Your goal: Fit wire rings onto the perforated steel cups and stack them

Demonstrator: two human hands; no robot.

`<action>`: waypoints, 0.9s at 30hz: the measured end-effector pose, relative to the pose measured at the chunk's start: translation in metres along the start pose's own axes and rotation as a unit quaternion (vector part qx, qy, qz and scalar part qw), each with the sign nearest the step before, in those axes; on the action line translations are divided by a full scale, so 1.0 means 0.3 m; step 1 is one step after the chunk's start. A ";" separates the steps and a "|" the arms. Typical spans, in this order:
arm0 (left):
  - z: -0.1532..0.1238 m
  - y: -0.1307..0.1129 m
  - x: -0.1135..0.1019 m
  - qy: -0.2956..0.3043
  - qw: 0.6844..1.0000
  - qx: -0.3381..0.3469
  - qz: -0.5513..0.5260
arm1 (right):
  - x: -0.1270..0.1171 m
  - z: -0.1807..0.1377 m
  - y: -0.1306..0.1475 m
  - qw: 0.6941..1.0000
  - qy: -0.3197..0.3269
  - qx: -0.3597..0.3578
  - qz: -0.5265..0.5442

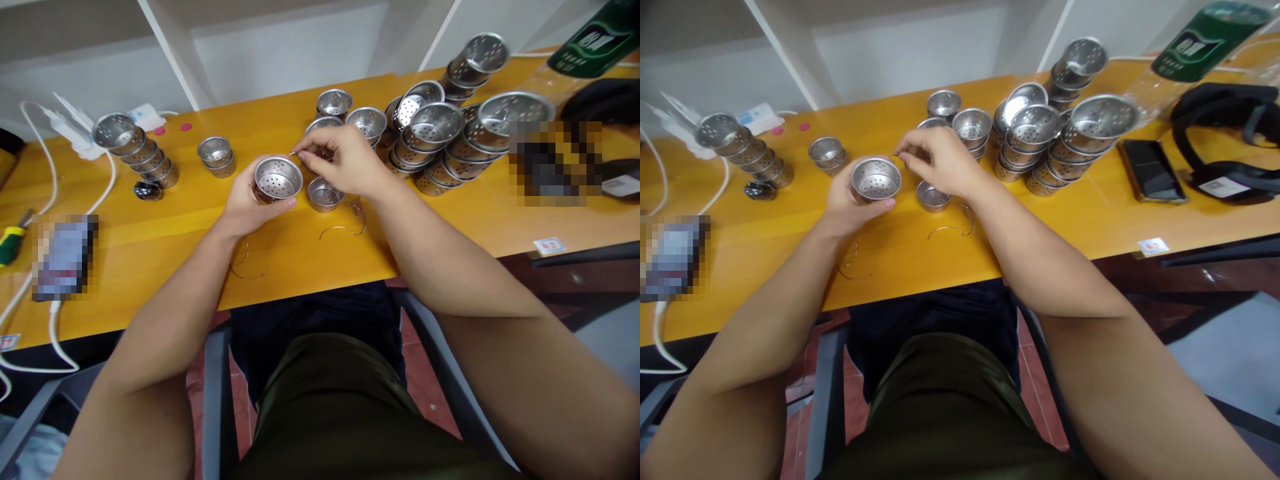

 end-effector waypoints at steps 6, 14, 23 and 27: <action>-0.010 0.058 -0.023 -0.059 0.998 -0.012 -0.017 | -0.039 0.007 0.002 0.996 -0.087 0.016 -0.023; -0.010 0.093 -0.005 -0.087 0.987 -0.068 -0.119 | -0.003 0.037 -0.040 0.987 -0.097 0.054 0.118; -0.004 0.073 0.014 -0.082 0.991 -0.071 -0.073 | 0.041 -0.003 0.058 0.982 -0.059 0.062 0.169; 0.007 0.055 0.013 -0.062 0.996 -0.046 -0.050 | 0.051 -0.003 0.055 0.983 -0.043 0.062 0.167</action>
Point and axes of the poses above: each hand's wrist, its own z-axis towards the middle knuckle, its own x-axis out of the palm, y = z × x, the point moved 2 cm from there along z, towards the middle knuckle, and after that the axes turned 9 degrees about x, right-handed, at the moved point
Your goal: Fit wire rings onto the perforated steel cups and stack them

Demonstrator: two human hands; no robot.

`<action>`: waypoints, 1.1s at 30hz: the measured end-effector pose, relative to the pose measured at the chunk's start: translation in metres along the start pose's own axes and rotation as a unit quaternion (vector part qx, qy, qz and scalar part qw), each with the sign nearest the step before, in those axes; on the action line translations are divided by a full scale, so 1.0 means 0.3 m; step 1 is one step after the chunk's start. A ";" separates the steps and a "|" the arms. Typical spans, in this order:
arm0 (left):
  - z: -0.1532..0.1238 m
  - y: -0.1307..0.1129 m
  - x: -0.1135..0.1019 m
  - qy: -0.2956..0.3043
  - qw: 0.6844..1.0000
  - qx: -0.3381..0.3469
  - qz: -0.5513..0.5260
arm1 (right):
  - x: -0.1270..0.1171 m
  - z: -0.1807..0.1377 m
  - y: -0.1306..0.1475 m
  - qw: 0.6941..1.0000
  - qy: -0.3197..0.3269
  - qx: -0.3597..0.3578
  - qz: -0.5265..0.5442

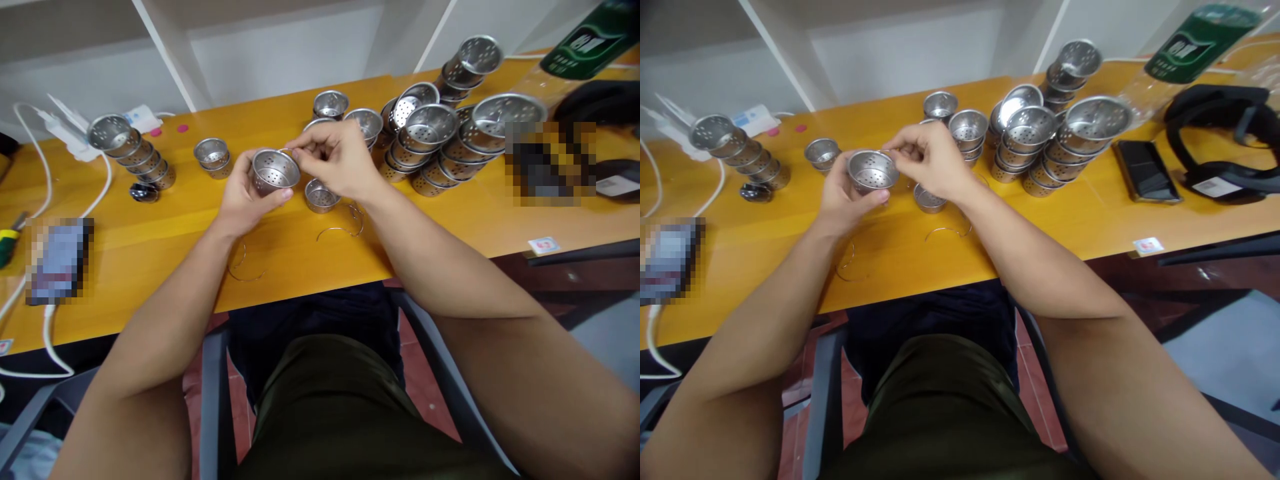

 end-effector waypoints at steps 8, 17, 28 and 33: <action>-0.008 0.002 0.028 0.030 0.998 0.045 -0.025 | 0.008 -0.002 -0.008 0.998 -0.027 -0.008 -0.061; -0.017 0.017 0.019 0.027 0.998 0.049 -0.024 | 0.012 -0.008 -0.004 0.998 -0.035 0.000 -0.049; -0.016 0.002 0.037 0.025 0.999 -0.030 -0.016 | 0.034 -0.011 -0.014 0.999 -0.014 0.018 -0.040; -0.029 -0.039 0.042 0.044 0.999 -0.026 0.008 | 0.055 -0.015 -0.014 0.999 -0.026 0.025 -0.037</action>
Point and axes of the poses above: each hand's wrist, its own z-axis towards the middle knuckle, its own x-axis out of the palm, y = z × x, the point moved 2 cm from there along z, towards the middle knuckle, and after that the axes turned 9 degrees about x, right-handed, at the moved point
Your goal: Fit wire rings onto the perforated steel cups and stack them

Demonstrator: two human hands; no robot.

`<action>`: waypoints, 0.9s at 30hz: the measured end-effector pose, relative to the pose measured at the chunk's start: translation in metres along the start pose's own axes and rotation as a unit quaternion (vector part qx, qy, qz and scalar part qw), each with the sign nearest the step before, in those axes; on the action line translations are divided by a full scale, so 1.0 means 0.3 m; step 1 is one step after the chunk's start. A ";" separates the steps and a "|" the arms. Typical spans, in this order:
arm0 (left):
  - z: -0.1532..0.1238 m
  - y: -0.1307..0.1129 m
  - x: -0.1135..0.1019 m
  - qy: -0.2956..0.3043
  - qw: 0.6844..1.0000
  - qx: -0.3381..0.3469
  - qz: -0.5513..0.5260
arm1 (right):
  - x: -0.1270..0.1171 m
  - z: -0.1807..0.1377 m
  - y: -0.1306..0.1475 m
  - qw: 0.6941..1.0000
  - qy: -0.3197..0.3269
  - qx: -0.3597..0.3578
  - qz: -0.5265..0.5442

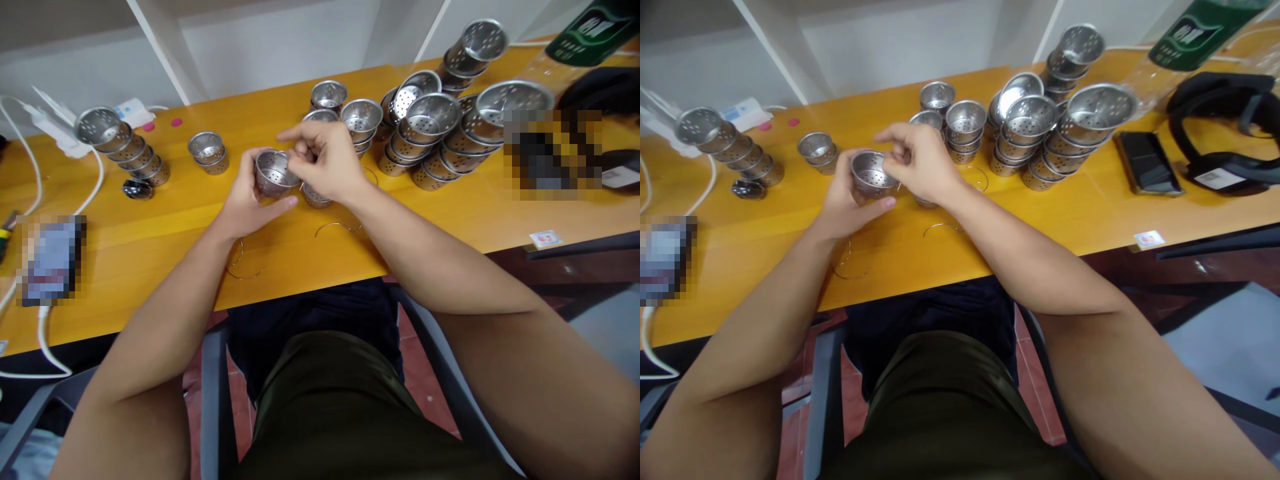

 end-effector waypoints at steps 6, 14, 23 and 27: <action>-0.001 -0.051 -0.015 -0.013 0.998 0.015 0.063 | 0.051 -0.012 0.020 0.999 -0.019 -0.012 -0.032; 0.010 -0.022 -0.041 -0.057 0.998 0.014 0.034 | -0.011 -0.016 0.058 0.993 0.106 -0.029 0.031; 0.008 -0.022 -0.044 -0.030 0.997 0.033 0.060 | -0.024 0.015 -0.014 0.979 0.182 -0.078 0.049; 0.009 -0.010 -0.048 -0.020 0.993 0.071 0.096 | -0.012 0.015 -0.025 0.985 0.154 -0.067 0.030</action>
Point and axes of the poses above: each hand's wrist, its own z-axis towards the middle knuckle, its own x-axis out of the palm, y = z × x, the point moved 2 cm from there along z, towards the middle knuckle, and after that the axes turned 9 degrees about x, right-handed, at the moved point
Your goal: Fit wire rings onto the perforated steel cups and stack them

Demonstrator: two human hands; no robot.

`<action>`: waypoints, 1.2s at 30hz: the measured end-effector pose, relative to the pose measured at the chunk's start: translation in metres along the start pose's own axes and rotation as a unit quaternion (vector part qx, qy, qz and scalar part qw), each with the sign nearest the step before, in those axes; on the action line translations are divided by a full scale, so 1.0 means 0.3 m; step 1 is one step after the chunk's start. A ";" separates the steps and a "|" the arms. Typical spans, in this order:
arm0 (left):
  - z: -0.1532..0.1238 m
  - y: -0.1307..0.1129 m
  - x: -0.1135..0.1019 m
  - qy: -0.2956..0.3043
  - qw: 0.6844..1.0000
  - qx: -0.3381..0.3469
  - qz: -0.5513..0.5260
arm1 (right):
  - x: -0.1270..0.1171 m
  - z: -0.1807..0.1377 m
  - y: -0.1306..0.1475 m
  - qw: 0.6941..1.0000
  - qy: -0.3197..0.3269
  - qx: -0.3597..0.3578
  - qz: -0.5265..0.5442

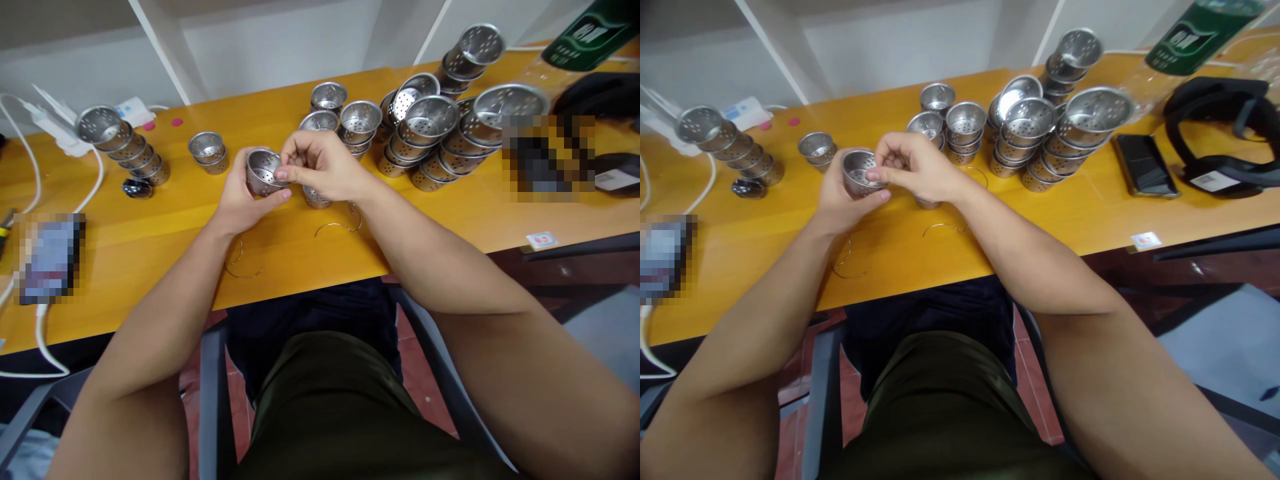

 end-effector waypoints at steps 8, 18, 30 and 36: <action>0.002 -0.007 -0.003 0.015 0.999 0.027 0.012 | -0.001 -0.007 0.015 0.999 -0.011 0.024 -0.040; 0.007 -0.034 -0.014 0.025 0.999 -0.014 0.025 | 0.009 -0.015 0.046 0.997 -0.005 0.037 -0.064; 0.005 -0.004 -0.028 0.058 0.998 -0.023 0.002 | 0.011 -0.011 0.034 0.998 -0.004 0.043 -0.054; 0.002 0.030 -0.007 0.005 0.998 0.064 -0.015 | 0.004 -0.017 0.043 0.998 -0.037 0.028 -0.053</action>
Point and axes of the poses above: each hand's wrist, its own z-axis towards the middle knuckle, its own x-axis out of the palm, y = z × x, the point moved 2 cm from there along z, towards the middle knuckle, and after that the axes turned 9 degrees about x, right-handed, at the moved point
